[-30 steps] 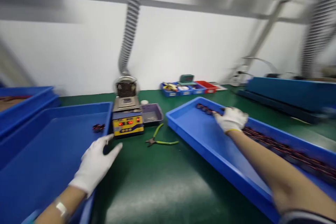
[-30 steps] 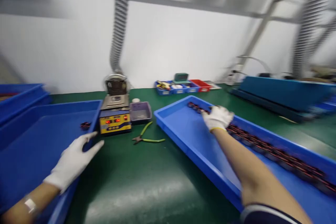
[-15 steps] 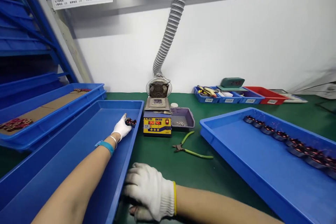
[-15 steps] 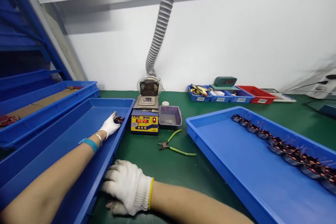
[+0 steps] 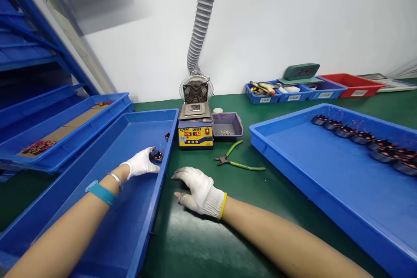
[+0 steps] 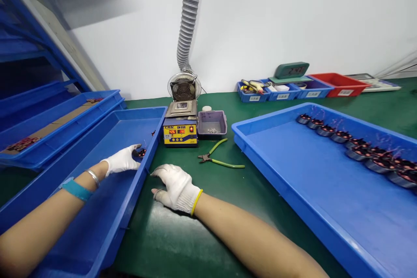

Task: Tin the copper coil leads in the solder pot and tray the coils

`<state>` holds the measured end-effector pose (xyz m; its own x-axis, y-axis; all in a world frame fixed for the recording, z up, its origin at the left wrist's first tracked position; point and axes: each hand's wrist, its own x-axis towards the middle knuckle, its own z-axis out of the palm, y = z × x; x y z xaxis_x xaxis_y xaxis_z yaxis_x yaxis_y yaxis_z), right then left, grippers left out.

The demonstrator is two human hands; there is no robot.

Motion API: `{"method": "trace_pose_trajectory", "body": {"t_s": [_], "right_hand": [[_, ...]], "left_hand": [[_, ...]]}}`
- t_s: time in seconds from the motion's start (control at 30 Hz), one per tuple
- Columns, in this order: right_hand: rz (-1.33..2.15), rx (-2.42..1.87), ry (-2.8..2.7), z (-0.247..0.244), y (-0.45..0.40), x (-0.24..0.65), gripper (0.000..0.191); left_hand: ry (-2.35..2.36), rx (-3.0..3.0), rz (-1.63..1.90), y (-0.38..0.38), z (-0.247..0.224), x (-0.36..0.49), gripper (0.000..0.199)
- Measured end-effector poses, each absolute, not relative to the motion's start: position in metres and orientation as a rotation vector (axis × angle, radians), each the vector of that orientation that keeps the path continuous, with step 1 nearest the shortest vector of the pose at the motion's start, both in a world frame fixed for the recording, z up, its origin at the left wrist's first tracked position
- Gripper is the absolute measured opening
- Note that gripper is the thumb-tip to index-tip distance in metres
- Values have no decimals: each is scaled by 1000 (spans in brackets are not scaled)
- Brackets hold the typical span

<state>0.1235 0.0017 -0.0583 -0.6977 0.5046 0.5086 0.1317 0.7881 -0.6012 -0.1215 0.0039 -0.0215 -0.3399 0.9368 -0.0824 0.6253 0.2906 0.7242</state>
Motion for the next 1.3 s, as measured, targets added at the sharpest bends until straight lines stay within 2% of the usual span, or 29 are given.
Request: {"method": "trace_pose_trajectory", "body": {"t_s": [0.2, 0.37, 0.47, 0.6, 0.7, 0.8, 0.97, 1.13, 1.3], "right_hand": [[747, -490, -2239, -60, 3, 124, 37], [793, -525, -1880, -45, 1, 124, 50], [835, -593, -1695, -33, -2, 123, 57], [818, -713, -1650, -29, -5, 120, 36], [842, -710, -1668, -31, -1, 119, 32], [1021, -656, -1661, -33, 8, 121, 37], [1365, -617, -1521, -35, 21, 126, 58], [1520, -567, -1488, -24, 12, 130, 44], [1993, -420, -1234, -13, 8, 134, 55]], "left_hand": [[2097, 1320, 993, 4, -15, -98, 36], [2130, 1284, 1220, -11, 20, -63, 47], [2020, 1340, 1256, -26, 33, -22, 45], [2082, 1403, 1038, -36, 32, 19, 40], [2102, 1416, 943, -35, 28, 23, 38], [2052, 1417, 938, -36, 25, 17, 44], [1982, 1436, 939, -45, 22, 11, 57], [1844, 1517, 999, -45, 18, 5, 66], [1460, 1414, 1143, -45, 9, -7, 61]]}}
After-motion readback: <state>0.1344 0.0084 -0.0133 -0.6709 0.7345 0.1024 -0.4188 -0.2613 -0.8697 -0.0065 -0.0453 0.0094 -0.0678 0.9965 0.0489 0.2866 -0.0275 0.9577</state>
